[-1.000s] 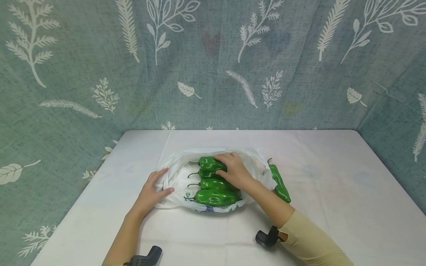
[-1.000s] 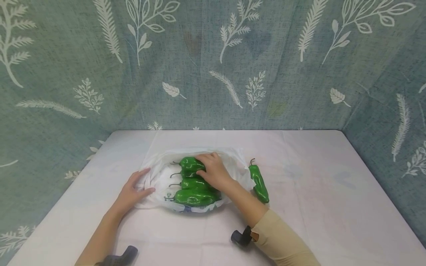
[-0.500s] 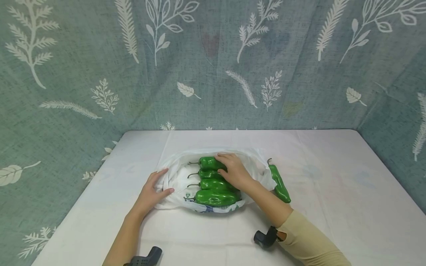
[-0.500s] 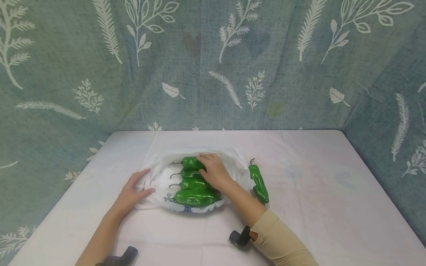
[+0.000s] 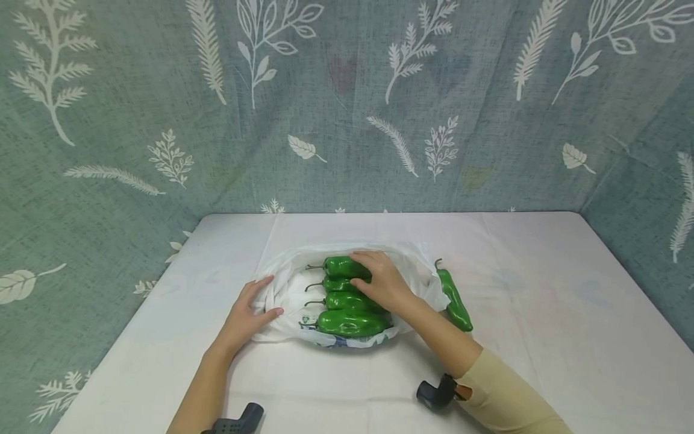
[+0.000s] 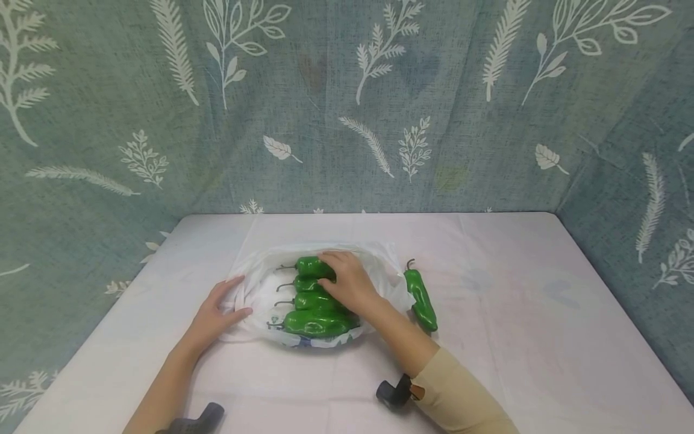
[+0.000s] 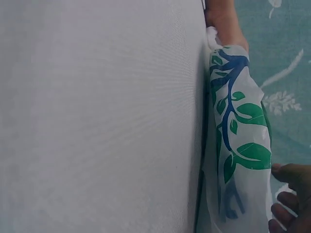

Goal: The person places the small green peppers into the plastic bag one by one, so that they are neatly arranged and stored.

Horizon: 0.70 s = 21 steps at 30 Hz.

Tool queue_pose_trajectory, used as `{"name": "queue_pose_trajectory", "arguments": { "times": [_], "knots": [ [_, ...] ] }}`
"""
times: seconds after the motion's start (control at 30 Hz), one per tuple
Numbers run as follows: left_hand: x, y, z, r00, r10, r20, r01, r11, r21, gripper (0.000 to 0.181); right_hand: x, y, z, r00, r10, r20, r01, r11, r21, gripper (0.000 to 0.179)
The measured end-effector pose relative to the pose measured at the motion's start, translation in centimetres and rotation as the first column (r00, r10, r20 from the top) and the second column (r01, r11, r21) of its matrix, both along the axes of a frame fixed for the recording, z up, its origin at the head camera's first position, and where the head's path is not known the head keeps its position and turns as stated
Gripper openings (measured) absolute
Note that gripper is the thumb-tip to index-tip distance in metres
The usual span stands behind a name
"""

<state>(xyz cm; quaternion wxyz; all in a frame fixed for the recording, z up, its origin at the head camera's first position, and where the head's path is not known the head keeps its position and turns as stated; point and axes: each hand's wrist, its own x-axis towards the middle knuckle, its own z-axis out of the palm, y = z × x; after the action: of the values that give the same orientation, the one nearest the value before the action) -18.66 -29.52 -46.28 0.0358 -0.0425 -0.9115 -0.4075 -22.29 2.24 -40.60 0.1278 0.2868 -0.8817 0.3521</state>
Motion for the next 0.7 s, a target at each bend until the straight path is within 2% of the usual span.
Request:
{"name": "queue_pose_trajectory", "arguments": {
  "times": [0.4,0.7],
  "knots": [
    [-0.1,0.1,0.0,1.0,0.001,0.008,-0.001,1.0,-0.002,0.077,1.0,1.2,1.0,0.995,0.032,-0.09,-0.04,0.995,-0.09,0.053],
    [-0.1,0.0,0.0,1.0,0.004,0.013,-0.004,1.0,-0.003,0.077,1.4,2.4,1.3,0.995,0.018,-0.1,-0.029,0.993,-0.111,0.057]
  ]
}}
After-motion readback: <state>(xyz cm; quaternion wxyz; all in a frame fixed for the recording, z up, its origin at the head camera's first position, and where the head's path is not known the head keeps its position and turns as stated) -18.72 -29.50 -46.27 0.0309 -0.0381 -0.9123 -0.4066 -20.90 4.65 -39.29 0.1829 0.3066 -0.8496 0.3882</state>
